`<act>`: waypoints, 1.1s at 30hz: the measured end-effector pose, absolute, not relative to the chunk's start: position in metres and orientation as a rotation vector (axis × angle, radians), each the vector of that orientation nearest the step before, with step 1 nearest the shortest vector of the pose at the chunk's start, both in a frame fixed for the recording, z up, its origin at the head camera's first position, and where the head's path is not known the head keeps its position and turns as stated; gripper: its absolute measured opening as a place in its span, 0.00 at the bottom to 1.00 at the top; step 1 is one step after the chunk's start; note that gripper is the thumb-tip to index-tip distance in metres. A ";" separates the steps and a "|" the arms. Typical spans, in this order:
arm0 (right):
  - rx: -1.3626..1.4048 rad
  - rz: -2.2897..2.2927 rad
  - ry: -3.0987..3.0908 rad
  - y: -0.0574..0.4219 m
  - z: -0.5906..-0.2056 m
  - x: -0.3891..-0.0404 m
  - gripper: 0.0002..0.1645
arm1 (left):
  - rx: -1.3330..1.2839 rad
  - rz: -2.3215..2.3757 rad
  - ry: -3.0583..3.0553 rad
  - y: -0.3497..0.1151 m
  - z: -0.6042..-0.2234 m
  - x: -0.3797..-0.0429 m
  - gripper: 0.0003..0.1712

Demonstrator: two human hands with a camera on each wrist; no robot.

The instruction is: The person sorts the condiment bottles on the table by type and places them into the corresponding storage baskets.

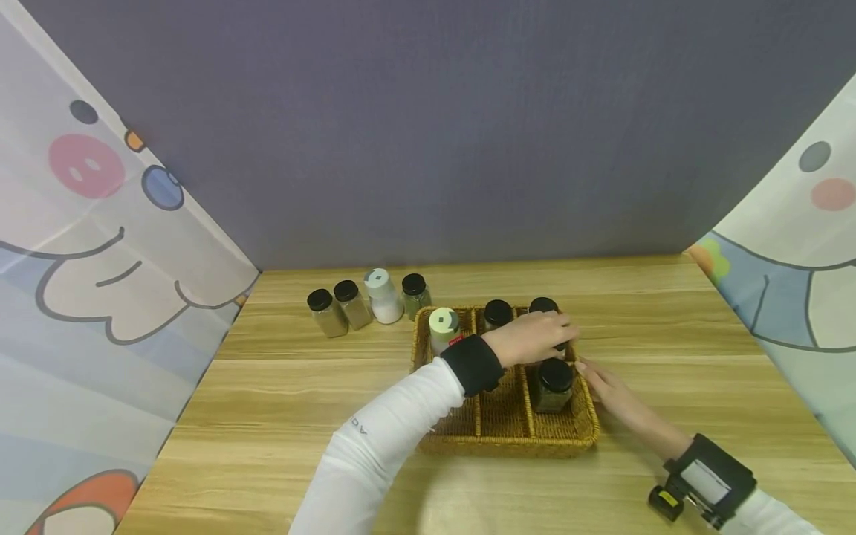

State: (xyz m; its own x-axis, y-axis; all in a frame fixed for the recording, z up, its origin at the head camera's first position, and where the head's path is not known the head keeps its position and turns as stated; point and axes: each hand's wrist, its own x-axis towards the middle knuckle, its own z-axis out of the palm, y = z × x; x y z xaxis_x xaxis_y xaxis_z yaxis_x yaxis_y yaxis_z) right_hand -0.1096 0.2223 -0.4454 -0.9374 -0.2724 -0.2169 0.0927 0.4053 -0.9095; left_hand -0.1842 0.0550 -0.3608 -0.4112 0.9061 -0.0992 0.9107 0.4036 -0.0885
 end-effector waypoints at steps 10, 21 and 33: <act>-0.184 -1.565 2.335 0.223 -0.448 -0.110 0.39 | 1.730 -0.216 2.615 0.051 -0.358 -0.183 0.20; -0.194 -1.545 2.370 0.222 -0.447 -0.109 0.38 | 1.734 -0.160 2.648 0.041 -0.350 -0.180 0.20; -0.122 -1.512 2.414 0.222 -0.446 -0.109 0.39 | 1.729 -0.114 2.736 0.017 -0.337 -0.179 0.17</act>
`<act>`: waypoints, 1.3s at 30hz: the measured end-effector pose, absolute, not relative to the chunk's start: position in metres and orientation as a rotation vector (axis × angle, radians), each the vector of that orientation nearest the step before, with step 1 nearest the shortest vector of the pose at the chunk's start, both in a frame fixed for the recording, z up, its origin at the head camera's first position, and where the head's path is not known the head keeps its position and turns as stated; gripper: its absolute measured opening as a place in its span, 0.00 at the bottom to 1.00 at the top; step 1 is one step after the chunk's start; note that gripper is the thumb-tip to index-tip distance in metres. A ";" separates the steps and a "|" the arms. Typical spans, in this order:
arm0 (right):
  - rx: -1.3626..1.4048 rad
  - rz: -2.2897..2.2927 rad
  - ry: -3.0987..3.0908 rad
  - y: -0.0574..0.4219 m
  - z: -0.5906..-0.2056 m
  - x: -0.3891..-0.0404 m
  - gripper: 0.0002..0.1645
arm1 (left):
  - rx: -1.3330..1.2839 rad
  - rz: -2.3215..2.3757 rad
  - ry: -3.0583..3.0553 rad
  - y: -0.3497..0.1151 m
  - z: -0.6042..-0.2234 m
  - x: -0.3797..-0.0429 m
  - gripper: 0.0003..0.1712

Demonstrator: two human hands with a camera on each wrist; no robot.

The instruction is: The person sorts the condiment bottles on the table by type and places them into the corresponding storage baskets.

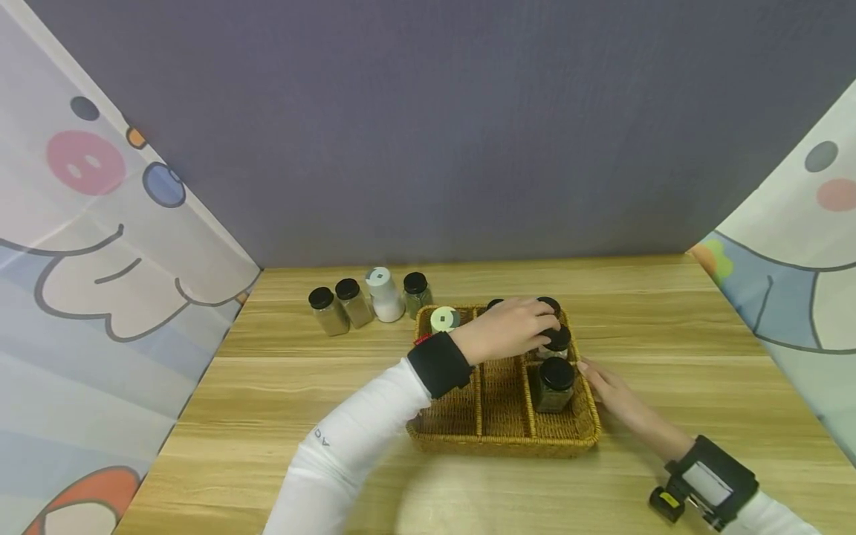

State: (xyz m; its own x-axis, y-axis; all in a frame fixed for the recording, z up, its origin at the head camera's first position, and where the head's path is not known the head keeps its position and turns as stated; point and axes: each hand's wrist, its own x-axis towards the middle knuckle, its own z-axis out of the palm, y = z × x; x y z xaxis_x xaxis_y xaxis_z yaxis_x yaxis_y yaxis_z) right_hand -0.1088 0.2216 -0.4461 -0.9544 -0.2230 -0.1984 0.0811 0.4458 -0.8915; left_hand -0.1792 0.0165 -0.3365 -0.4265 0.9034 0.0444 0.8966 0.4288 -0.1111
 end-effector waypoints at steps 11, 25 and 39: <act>-0.148 -1.520 2.417 0.223 -0.449 -0.109 0.39 | -1.534 -0.125 -2.650 -0.021 -0.326 -0.189 0.18; -0.173 -1.553 2.401 0.223 -0.447 -0.107 0.39 | -1.373 -0.279 -2.612 -0.062 -0.328 -0.200 0.15; -0.171 -1.549 2.418 0.221 -0.447 -0.106 0.38 | -1.104 -0.315 -2.643 -0.114 -0.338 -0.210 0.15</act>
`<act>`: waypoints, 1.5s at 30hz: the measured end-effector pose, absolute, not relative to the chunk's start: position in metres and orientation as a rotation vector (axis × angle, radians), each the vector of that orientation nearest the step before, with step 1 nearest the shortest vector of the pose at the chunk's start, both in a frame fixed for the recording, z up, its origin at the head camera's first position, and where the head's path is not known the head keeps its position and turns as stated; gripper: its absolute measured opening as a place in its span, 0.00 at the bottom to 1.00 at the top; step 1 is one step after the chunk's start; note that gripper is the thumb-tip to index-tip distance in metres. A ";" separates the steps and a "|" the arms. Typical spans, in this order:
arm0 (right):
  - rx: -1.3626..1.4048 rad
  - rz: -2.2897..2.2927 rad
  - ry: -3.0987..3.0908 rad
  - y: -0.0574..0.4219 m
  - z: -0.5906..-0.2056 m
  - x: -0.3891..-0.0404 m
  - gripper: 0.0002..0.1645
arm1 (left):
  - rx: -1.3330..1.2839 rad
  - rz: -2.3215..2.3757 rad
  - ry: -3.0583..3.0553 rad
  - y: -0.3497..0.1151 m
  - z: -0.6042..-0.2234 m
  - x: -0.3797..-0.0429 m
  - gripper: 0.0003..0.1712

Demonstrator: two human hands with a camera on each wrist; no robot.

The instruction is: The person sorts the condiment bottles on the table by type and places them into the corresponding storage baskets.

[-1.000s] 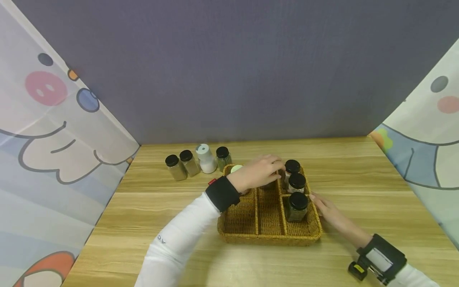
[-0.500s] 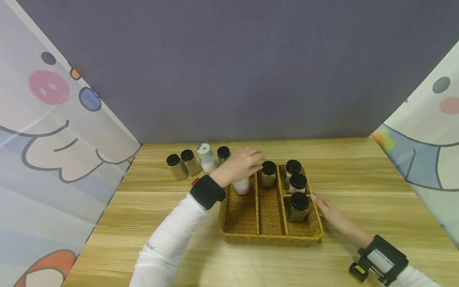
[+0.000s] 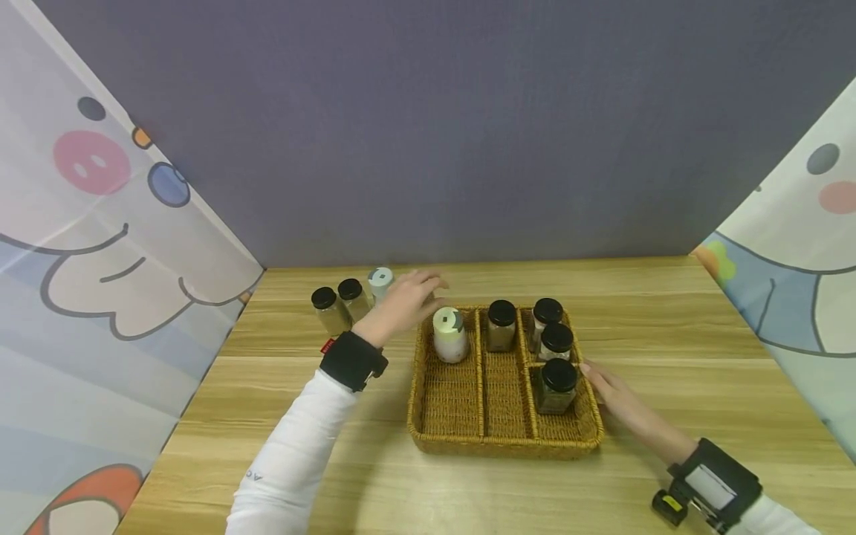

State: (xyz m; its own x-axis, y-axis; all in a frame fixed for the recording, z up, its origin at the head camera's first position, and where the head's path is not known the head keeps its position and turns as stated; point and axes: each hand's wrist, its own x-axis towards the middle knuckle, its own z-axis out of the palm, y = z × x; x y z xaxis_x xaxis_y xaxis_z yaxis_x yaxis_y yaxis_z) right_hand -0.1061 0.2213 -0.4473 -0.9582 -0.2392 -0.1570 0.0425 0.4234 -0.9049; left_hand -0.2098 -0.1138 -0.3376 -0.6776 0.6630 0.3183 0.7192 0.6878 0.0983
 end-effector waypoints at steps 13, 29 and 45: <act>-0.179 -1.548 2.420 0.220 -0.447 -0.107 0.38 | -0.930 -0.333 -2.642 -0.164 -0.350 -0.212 0.15; -0.146 -1.534 2.396 0.221 -0.446 -0.107 0.40 | -0.716 -0.416 -2.699 -0.214 -0.363 -0.213 0.15; -0.163 -1.519 2.443 0.222 -0.447 -0.105 0.39 | -0.452 -0.482 -2.796 -0.237 -0.377 -0.215 0.19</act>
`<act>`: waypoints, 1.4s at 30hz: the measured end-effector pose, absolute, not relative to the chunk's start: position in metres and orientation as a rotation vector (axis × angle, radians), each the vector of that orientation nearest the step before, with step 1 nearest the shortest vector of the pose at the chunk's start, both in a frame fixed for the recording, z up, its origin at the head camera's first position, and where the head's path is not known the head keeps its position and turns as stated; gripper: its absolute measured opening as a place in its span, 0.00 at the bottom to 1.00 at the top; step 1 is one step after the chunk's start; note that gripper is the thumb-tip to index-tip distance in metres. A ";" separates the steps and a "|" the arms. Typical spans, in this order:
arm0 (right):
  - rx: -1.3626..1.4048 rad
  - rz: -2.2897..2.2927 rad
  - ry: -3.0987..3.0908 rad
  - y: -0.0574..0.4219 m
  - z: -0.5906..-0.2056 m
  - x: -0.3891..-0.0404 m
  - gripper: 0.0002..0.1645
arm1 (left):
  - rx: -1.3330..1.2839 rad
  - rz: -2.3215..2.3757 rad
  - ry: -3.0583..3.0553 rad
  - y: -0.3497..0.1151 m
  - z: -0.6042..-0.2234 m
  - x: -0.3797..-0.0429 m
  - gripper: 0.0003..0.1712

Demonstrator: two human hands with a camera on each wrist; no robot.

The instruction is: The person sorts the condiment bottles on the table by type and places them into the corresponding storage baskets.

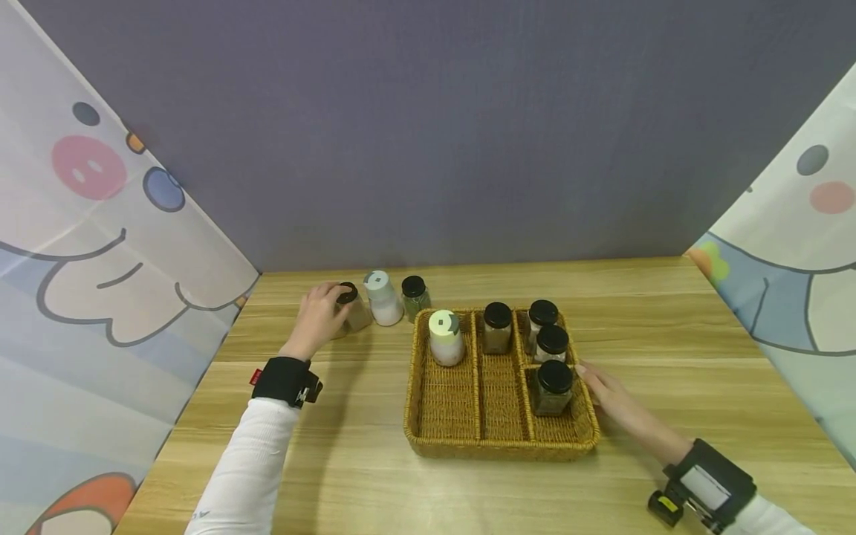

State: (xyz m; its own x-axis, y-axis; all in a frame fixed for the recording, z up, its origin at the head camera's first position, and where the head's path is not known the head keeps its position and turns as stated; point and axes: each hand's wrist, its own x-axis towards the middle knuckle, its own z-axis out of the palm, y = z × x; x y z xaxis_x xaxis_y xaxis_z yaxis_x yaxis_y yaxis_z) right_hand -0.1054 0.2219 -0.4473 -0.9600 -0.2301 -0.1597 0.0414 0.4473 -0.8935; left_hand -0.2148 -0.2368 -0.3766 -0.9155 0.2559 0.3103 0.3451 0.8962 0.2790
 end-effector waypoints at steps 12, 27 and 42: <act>-0.159 -1.483 2.502 0.223 -0.449 -0.107 0.39 | -0.374 -0.478 -2.814 -0.250 -0.385 -0.216 0.21; -0.177 -1.547 2.479 0.221 -0.449 -0.106 0.35 | -0.315 -0.515 -2.820 -0.258 -0.391 -0.222 0.22; -0.145 -1.498 2.494 0.221 -0.447 -0.106 0.38 | -0.303 -0.490 -2.857 -0.263 -0.391 -0.222 0.19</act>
